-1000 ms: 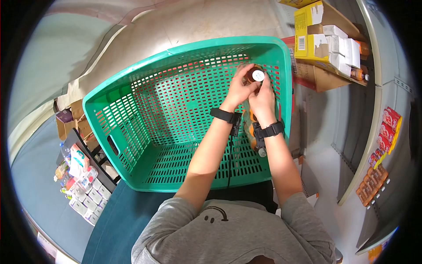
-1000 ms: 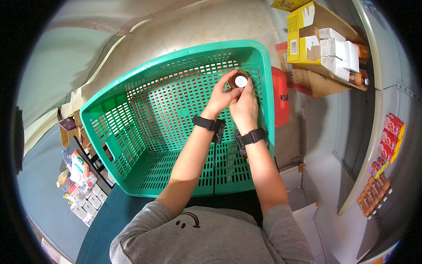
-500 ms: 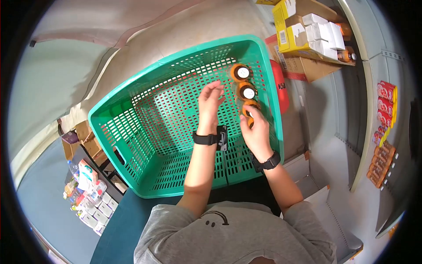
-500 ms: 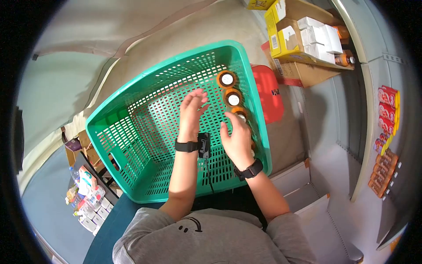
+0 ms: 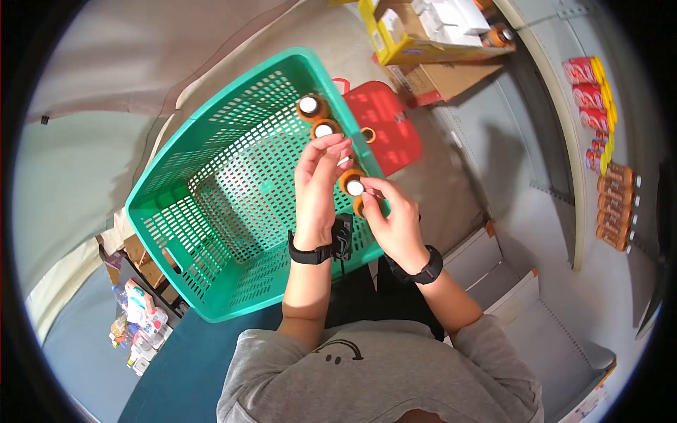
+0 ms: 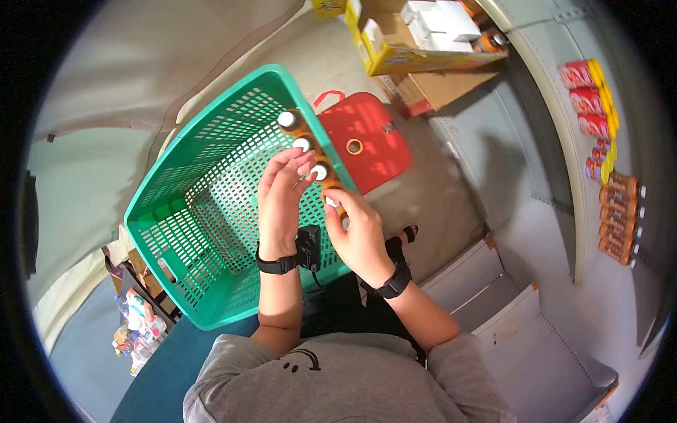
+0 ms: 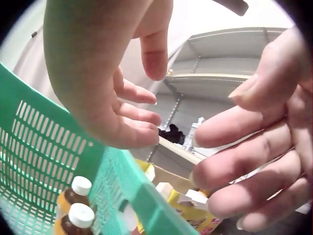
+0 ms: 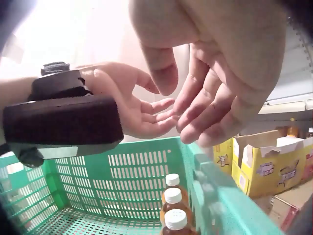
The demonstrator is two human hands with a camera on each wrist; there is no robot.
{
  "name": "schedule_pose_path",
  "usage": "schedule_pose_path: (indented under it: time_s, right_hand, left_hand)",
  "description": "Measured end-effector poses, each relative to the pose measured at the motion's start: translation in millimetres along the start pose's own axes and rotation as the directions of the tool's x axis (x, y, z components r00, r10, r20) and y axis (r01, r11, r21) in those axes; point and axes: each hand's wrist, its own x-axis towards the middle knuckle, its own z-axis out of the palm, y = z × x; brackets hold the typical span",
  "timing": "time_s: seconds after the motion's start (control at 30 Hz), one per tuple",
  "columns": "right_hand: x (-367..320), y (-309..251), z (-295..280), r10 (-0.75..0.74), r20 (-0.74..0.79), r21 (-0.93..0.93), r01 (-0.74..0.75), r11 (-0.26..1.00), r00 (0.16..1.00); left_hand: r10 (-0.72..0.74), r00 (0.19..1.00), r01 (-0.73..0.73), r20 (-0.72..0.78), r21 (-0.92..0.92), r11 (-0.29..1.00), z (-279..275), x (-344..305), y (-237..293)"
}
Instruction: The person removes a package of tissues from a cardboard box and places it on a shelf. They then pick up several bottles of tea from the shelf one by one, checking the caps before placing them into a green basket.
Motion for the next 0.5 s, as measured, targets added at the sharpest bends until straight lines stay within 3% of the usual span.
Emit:
schedule_pose_path:
  time_s: [0.13,0.23,0.37,0.5]
  right_hand:
    - [-33.5,13.5,-53.7,0.021,-0.072,0.034,-0.018,0.999,0.997]
    - [-68.1,37.2,-103.1,0.024,-0.157,0.077,-0.012,0.997,0.987]
    - [-116.7,65.2,-179.9,0.178,-0.313,0.162,-0.132,0.978,0.933]
    - [-164.1,75.5,-253.6,0.201,-0.395,0.136,-0.160,0.978,0.896]
  left_hand:
    - [-0.030,0.999,0.026,0.034,0.110,0.994,46.1,-32.9,-31.9]
    - [-0.041,0.988,0.016,0.147,0.166,0.986,92.2,-56.5,-58.2]
    - [-0.050,0.950,-0.024,0.307,0.234,0.972,153.4,-99.3,-89.6]
    - [-0.078,0.904,-0.042,0.421,0.269,0.962,206.1,-145.5,-122.7]
